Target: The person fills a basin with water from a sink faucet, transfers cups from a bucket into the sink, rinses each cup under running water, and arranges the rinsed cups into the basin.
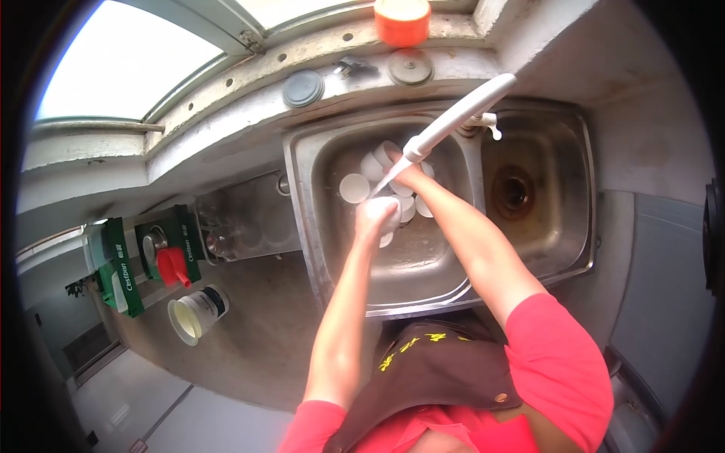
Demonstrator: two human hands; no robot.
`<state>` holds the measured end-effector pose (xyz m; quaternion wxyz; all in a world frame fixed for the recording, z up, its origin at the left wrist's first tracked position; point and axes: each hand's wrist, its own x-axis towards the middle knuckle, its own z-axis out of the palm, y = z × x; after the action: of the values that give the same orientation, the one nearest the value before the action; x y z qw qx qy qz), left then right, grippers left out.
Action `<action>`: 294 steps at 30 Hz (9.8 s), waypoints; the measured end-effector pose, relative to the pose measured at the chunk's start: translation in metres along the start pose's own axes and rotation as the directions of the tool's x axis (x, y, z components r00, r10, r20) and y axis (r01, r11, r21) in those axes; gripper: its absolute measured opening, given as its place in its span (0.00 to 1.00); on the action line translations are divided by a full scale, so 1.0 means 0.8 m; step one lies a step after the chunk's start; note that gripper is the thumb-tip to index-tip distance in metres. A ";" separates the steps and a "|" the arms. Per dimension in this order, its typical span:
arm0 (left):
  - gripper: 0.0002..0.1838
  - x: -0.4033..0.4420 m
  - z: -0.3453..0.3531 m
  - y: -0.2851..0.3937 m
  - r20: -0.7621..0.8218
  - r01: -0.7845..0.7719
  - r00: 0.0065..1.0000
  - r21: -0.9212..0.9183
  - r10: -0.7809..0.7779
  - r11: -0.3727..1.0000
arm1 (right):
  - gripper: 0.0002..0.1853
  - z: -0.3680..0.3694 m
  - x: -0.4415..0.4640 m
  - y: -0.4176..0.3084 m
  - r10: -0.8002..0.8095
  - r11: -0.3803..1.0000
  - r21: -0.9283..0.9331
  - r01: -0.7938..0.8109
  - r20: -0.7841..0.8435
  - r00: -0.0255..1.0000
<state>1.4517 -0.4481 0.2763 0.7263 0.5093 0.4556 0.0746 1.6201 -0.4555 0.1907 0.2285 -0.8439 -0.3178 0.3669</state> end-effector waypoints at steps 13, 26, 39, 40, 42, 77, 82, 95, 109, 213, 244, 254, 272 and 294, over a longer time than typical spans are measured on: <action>0.29 -0.016 -0.058 -0.034 0.107 0.131 0.989 -0.371 -0.097 0.919 | 0.09 -0.009 -0.150 -0.023 -0.769 0.629 -0.103 0.771 -0.232 0.596; 0.29 0.015 -0.031 0.048 0.307 0.069 0.951 -0.360 0.048 0.930 | 0.13 -0.037 -0.119 -0.031 -0.304 0.765 0.568 0.303 -0.096 0.948; 0.21 0.024 -0.035 -0.048 0.302 0.404 0.914 -0.727 -0.270 0.556 | 0.23 0.037 0.005 -0.049 -0.093 0.981 0.178 0.078 0.073 0.993; 0.21 0.018 -0.043 -0.052 0.268 0.388 0.921 -0.708 -0.284 0.590 | 0.23 0.037 0.003 -0.064 -0.037 0.993 0.116 0.024 0.106 0.994; 0.22 0.002 -0.054 -0.041 0.201 0.361 0.930 -0.663 -0.308 0.656 | 0.18 0.090 0.032 -0.039 0.014 0.924 0.381 0.017 -0.078 0.997; 0.25 0.008 -0.048 0.011 0.330 0.232 0.941 -0.469 -0.074 0.852 | 0.36 0.001 -0.004 0.015 -0.305 0.919 -0.206 0.336 0.170 0.937; 0.29 -0.019 -0.069 -0.004 0.343 0.191 0.939 -0.434 -0.034 0.880 | 0.43 -0.024 -0.071 -0.024 -0.294 0.811 0.579 0.089 0.271 0.917; 0.37 -0.036 -0.050 -0.003 0.452 0.334 0.892 -0.609 -0.031 0.719 | 0.37 -0.066 -0.133 -0.054 -0.261 0.844 0.533 -0.064 0.512 0.818; 0.41 -0.090 -0.061 -0.063 0.412 0.313 0.911 -0.733 0.028 0.604 | 0.45 -0.034 -0.041 0.069 -0.230 0.952 -0.210 0.223 -0.007 0.973; 0.30 -0.533 -1.760 -0.567 -0.982 0.244 -0.001 -0.181 -0.186 0.953 | 0.12 0.961 -0.494 -0.515 0.583 0.653 0.560 -0.510 0.058 0.810; 0.34 -0.049 -0.136 -0.104 0.446 -0.297 0.883 0.288 0.147 0.910 | 0.16 0.124 -0.454 -0.084 0.276 0.446 0.869 0.214 -0.361 0.891; 0.46 0.000 -0.028 -0.143 -0.010 -0.038 0.996 0.836 0.085 0.548 | 0.17 0.045 -0.344 0.045 0.267 0.690 0.723 -0.041 -0.202 0.942; 0.38 0.080 0.015 0.015 -0.027 -0.028 1.000 -0.572 0.016 0.820 | 0.40 -0.011 -0.131 0.096 0.074 0.997 -0.005 -0.074 -0.038 0.997; 0.27 0.032 -0.011 0.001 0.241 0.188 0.970 -0.640 -0.038 0.745 | 0.30 -0.029 -0.095 0.008 -0.042 0.608 0.774 -0.177 0.253 0.966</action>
<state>1.4605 -0.4272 0.2614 0.9063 0.1975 0.3498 0.1310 1.6000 -0.5174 0.2375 0.5218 -0.6154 -0.1167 0.5792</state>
